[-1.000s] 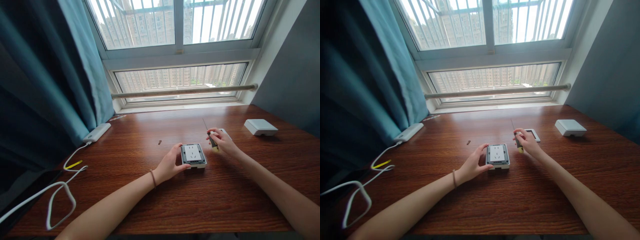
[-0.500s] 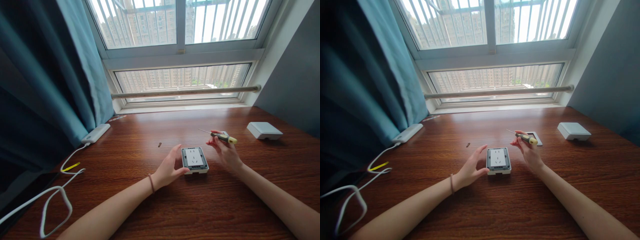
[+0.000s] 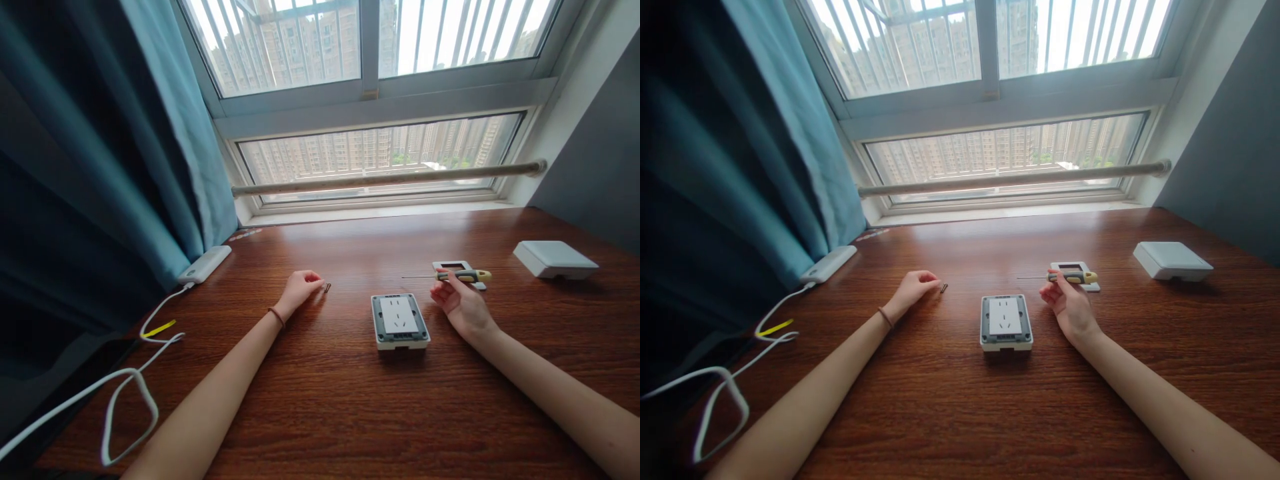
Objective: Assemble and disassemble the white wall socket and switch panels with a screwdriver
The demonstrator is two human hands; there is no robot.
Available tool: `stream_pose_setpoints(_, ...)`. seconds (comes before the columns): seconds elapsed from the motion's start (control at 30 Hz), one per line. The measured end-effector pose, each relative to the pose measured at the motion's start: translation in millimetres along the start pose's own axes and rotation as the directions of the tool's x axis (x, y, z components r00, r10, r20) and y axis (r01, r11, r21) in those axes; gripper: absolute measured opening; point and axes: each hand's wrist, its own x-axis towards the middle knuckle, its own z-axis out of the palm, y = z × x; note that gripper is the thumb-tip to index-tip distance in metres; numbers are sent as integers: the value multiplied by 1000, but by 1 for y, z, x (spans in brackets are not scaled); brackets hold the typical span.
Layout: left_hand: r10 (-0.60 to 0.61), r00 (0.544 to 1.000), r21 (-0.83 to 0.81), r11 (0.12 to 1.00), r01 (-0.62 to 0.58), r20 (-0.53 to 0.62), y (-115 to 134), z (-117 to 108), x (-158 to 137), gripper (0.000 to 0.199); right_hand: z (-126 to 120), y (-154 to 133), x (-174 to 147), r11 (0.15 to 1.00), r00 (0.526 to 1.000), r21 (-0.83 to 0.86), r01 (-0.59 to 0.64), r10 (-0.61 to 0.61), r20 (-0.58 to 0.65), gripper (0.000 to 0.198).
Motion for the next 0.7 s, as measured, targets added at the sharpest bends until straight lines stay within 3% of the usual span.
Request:
stream_pose_setpoints(0.3, -2, 998, 132, 991, -6, 62, 11, 1, -6, 23, 0, -1, 1, 999, 1000, 33, -12, 12, -7, 21)
stream_pose_setpoints(0.57, -17, 1000, 298, 954, 21, -16, 23, -2, -14, 12, 2, -2, 1, 999, 1000, 46, -19, 18, 2, 20)
stream_pose_setpoints(0.7, -21, 999, 299, 954, 34, -45, 24, -2, -17, 10, 1, -2, 2, 998, 1000, 59, -23, 24, -16, 23)
